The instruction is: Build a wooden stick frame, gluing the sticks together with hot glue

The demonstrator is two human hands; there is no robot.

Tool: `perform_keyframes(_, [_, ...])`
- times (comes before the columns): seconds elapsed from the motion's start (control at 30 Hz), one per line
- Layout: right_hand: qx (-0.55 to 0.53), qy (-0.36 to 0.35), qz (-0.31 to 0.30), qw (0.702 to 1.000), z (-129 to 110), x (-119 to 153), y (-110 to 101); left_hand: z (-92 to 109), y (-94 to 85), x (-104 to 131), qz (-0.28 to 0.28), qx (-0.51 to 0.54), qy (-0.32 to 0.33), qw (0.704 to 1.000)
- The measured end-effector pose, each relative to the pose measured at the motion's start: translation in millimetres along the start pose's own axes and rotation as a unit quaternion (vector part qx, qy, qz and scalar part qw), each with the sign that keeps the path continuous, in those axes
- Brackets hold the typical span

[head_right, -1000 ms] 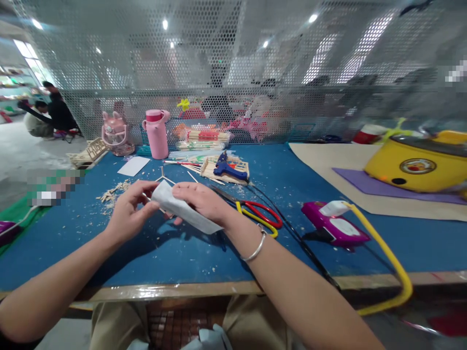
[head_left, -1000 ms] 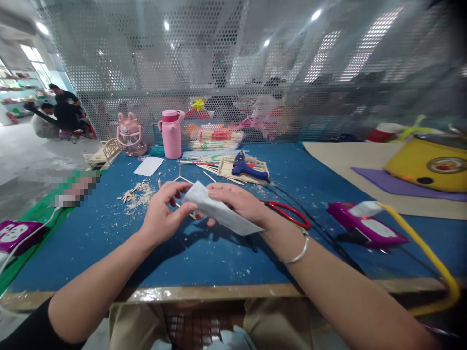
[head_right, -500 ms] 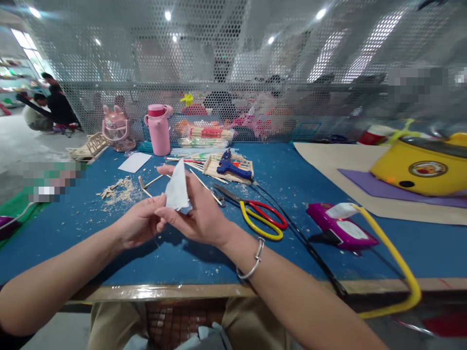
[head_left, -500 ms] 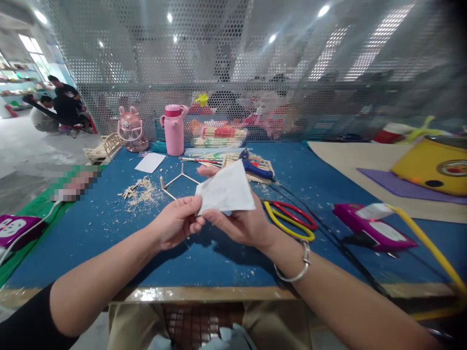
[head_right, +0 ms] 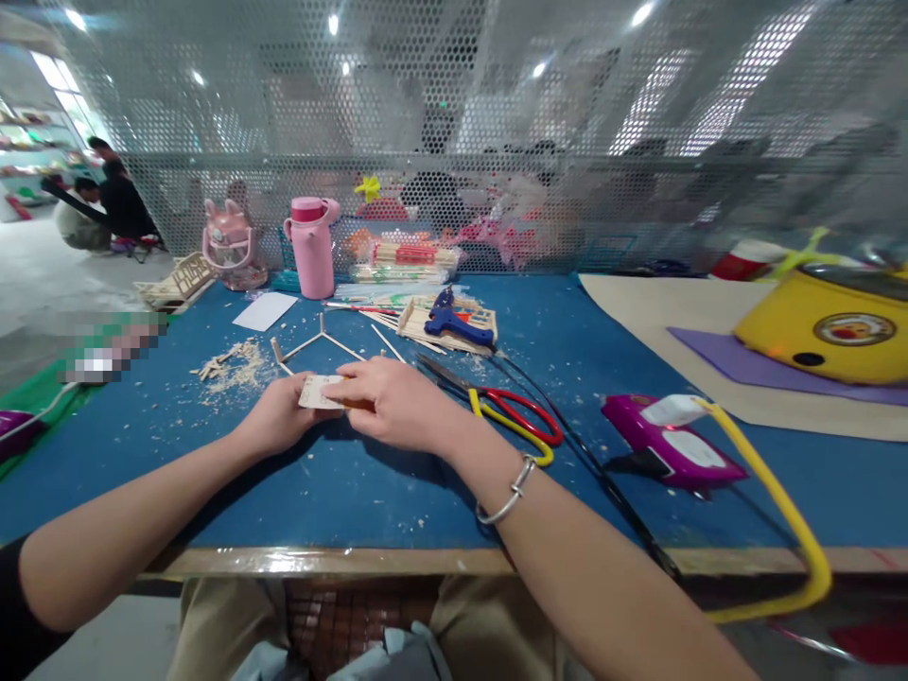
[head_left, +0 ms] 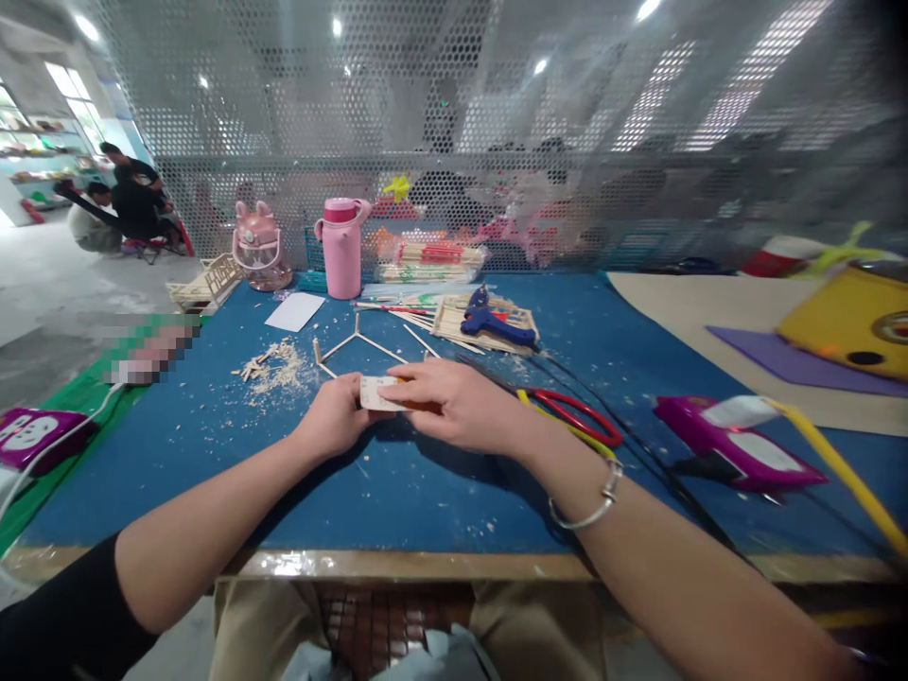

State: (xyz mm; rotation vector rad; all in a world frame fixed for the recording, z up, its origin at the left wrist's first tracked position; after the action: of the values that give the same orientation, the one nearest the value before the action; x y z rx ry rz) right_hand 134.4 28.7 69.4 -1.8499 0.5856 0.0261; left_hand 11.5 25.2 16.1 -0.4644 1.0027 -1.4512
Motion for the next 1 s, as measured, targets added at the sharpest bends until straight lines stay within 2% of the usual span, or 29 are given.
perform_keyframes(0.1, [0.025,0.009,-0.027,0.999,7,0,3,0,1.3,-1,-0.009,-0.011,0.007,1.000])
perform_keyframes(0.2, [0.028,0.031,0.016,0.999,14,1,-5,1,1.0,-1,-0.013,-0.007,0.019,1.000])
perform_keyframes(0.33, [0.006,0.034,-0.012,0.999,12,0,-2,0,1.5,-1,-0.017,-0.016,0.010,1.000])
perform_keyframes(0.47, [0.015,0.053,0.003,0.999,13,0,-3,1,1.7,-1,-0.015,-0.026,0.013,0.999])
perform_keyframes(0.53, [0.008,0.040,-0.014,0.999,11,0,-1,0,1.7,-1,-0.014,-0.022,0.007,1.000])
perform_keyframes(0.67, [0.026,0.062,-0.001,0.998,12,0,-2,-1,1.9,-1,-0.011,-0.022,0.003,1.000])
perform_keyframes(0.77, [0.013,0.059,-0.015,0.998,10,-1,0,-1,2.3,-1,-0.012,-0.020,0.006,1.000])
perform_keyframes(0.87, [0.025,0.083,0.002,0.996,12,0,-2,-1,2.4,-1,-0.013,-0.013,0.008,1.000])
perform_keyframes(1.0, [0.030,0.085,-0.012,0.996,9,0,-1,0,1.9,-1,-0.015,-0.017,0.008,1.000])
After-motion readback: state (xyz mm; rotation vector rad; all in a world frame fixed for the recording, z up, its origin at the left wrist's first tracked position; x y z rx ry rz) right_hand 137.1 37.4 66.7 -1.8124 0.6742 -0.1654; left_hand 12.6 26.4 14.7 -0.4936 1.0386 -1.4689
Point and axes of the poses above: each hand's wrist, its own x-axis away from the middle knuckle, its own y-axis out of the palm, z = x × y, the point moved 6 cm from there along -x, towards the middle knuckle, and after that the axes turned 11 degrees about -x, right-handed, at the moved point
